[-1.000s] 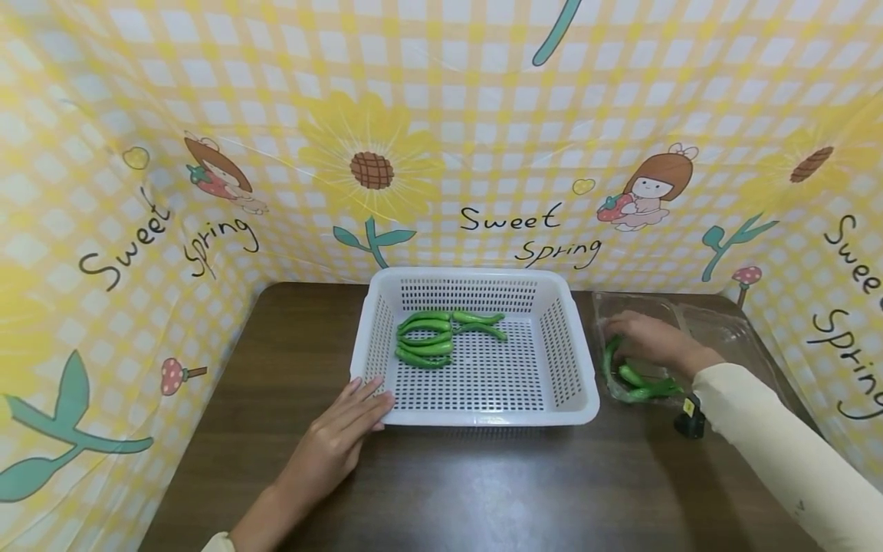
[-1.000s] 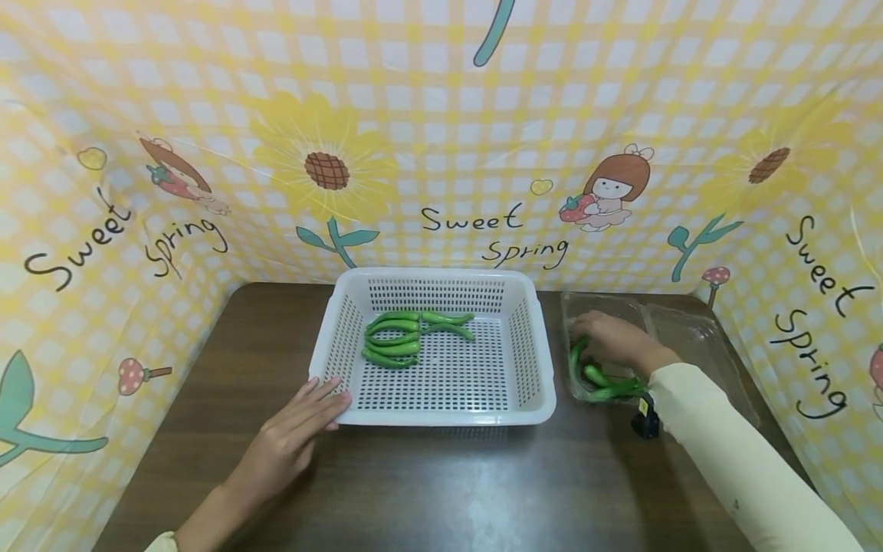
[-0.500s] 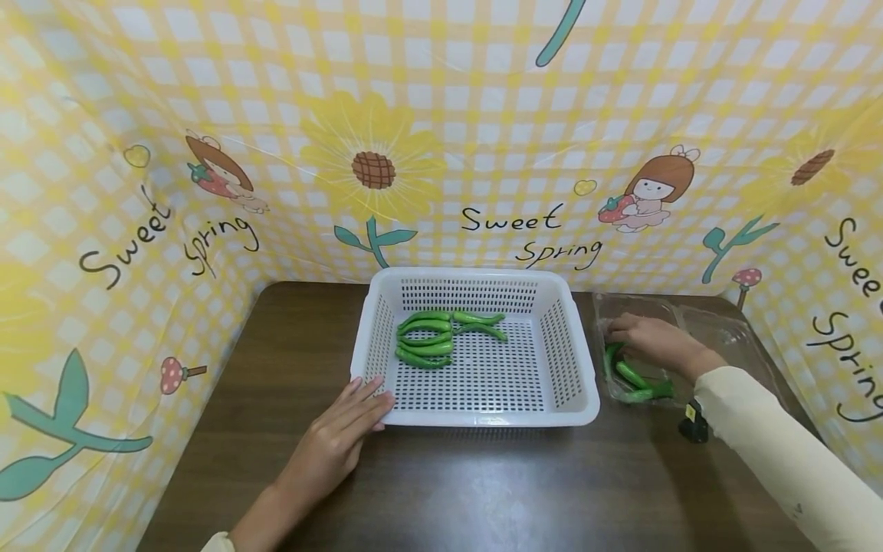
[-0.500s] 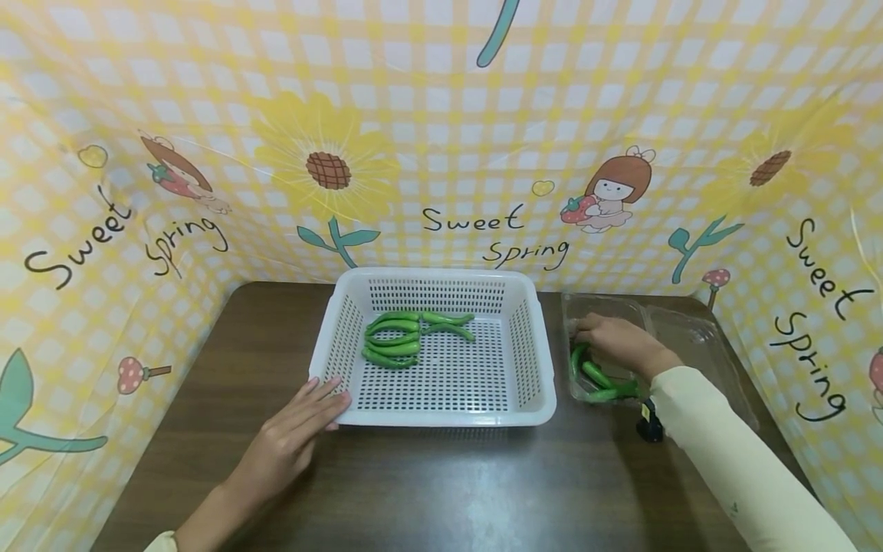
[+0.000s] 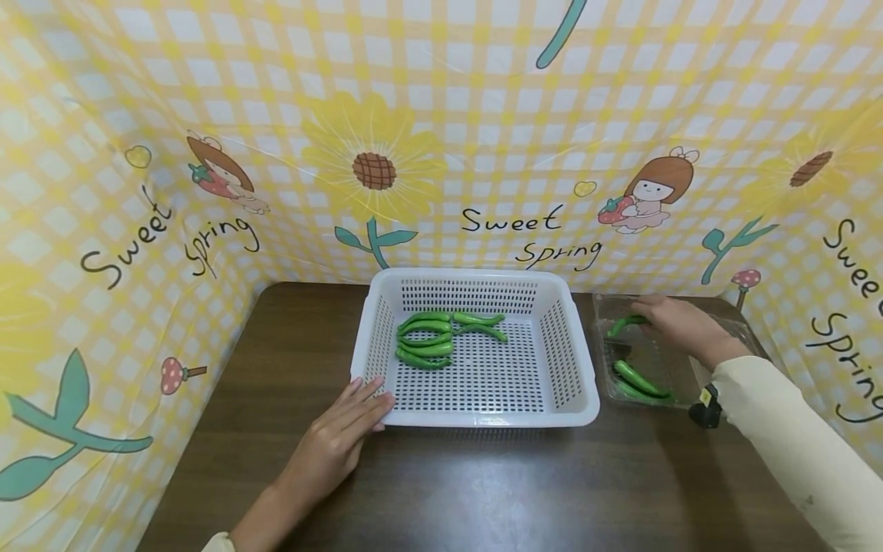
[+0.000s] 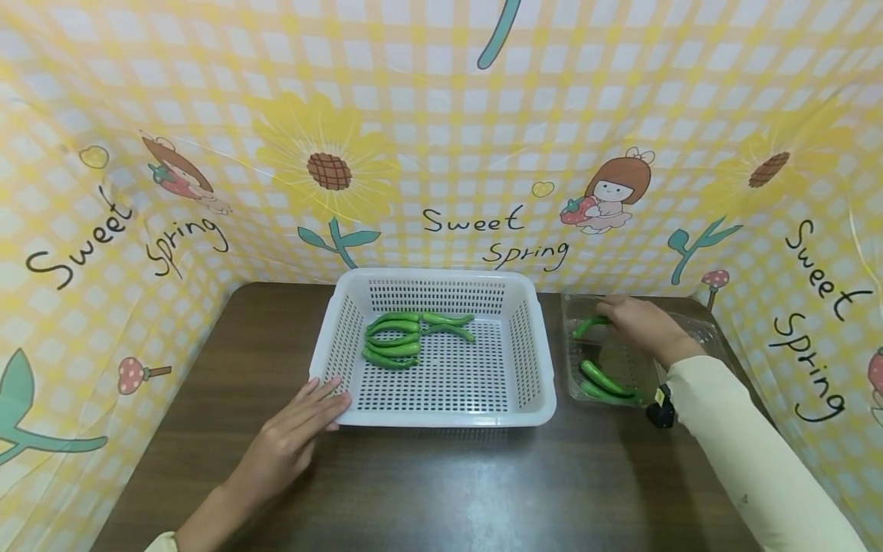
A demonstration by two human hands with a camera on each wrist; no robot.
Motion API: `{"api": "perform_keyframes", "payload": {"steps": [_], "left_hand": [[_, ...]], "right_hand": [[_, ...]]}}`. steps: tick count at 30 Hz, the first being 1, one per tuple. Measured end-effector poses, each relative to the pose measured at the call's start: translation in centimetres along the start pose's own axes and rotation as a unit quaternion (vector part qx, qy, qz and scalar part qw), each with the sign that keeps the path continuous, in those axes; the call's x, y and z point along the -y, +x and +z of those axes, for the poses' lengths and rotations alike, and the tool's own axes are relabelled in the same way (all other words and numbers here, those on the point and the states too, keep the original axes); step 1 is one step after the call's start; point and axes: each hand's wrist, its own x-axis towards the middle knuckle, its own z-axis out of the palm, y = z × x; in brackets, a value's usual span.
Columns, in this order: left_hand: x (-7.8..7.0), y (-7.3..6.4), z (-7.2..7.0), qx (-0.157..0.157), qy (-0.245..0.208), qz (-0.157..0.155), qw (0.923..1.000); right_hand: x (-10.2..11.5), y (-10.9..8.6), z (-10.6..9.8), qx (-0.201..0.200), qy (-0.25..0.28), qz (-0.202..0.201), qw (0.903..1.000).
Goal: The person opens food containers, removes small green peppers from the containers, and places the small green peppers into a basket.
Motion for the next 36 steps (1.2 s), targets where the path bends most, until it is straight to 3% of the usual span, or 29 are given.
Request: {"api": "perform_keyframes", "payload": {"steps": [5, 12, 18, 22, 28, 36], "left_hand": [[-0.1, 0.0, 0.0, 0.002, 0.002, -0.002, 1.0000], [-0.2, 0.1, -0.1, 0.005, -0.002, -0.009, 1.0000], [-0.2, 0.1, -0.2, 0.005, -0.003, -0.012, 0.9999], [-0.2, 0.1, -0.2, 0.008, -0.001, -0.013, 0.9999], [0.0, 0.1, -0.2, 0.007, 0.001, -0.012, 0.9999], [-0.1, 0.1, -0.2, 0.005, 0.002, 0.000, 1.0000]], "right_hand": [[0.2, 1.1, -1.3, -0.028, 0.084, 0.065, 0.9940], [2.5, 3.9, -3.6, -0.056, 0.179, 0.128, 0.9738], [5.4, 6.9, -6.0, -0.065, 0.190, 0.115, 0.9728], [7.4, 9.0, -7.4, -0.042, 0.187, 0.098, 0.9767], [11.4, 11.9, -8.9, 0.000, 0.159, 0.040, 0.9864], [16.5, 15.2, -7.6, 0.072, 0.108, 0.008, 0.9915]]}}
